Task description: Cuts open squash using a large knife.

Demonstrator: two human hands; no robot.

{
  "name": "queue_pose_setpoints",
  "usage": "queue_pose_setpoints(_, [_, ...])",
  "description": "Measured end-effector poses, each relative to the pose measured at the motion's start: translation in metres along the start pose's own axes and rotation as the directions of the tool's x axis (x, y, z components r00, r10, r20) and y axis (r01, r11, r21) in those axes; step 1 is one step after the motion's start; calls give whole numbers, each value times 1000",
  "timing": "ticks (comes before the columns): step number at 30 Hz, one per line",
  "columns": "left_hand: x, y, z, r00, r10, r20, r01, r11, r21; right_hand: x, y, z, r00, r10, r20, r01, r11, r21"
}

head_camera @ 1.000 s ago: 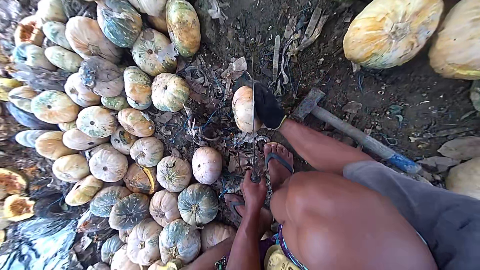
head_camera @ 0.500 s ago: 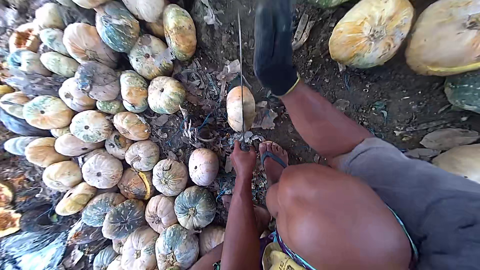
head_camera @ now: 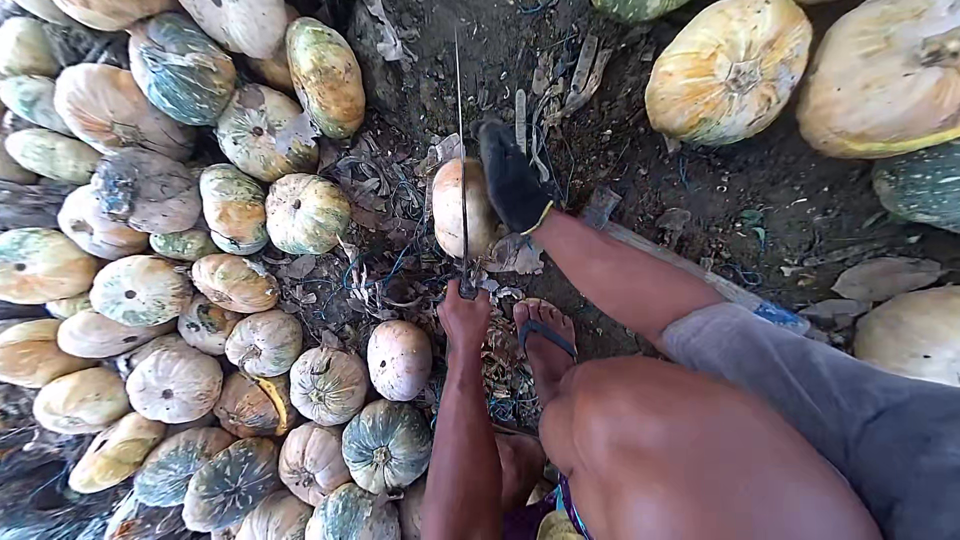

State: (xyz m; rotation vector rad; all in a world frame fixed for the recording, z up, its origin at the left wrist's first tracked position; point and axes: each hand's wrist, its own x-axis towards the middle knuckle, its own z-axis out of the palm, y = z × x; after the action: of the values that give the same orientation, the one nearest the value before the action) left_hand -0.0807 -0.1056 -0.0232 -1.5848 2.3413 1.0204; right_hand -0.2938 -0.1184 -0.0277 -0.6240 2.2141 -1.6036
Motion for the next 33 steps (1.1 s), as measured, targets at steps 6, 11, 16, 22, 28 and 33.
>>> queue_pose_setpoints(6, [5, -16, -1, 994, -51, 92, 57, 996, -65, -21, 0, 29, 997, -76, 27, 77, 996, -44])
queue_pose_setpoints(11, [-89, -50, 10, 988, -113, 105, 122, 989, -81, -89, 22, 7, 982, -177, 72, 176, 984, 22])
queue_pose_setpoints(16, [-150, -43, 1, 973, -178, 144, 191, 978, -82, -81, 21, -4, 948, 147, 282, -119, 986, -114])
queue_pose_setpoints(22, [-132, -21, -21, 978, 28, -207, -58, 988, -140, -76, 7, 15, 906, 333, 261, -333, 942, -43])
queue_pose_setpoints(28, [-97, -4, -39, 974, 38, -221, -66, 991, -117, -88, 8, 26, 939, 292, 184, -286, 957, -58])
queue_pose_setpoints(33, [-75, -23, -19, 962, -213, 169, 211, 977, 30, -100, 3, 26, 965, 210, 157, -140, 918, -371])
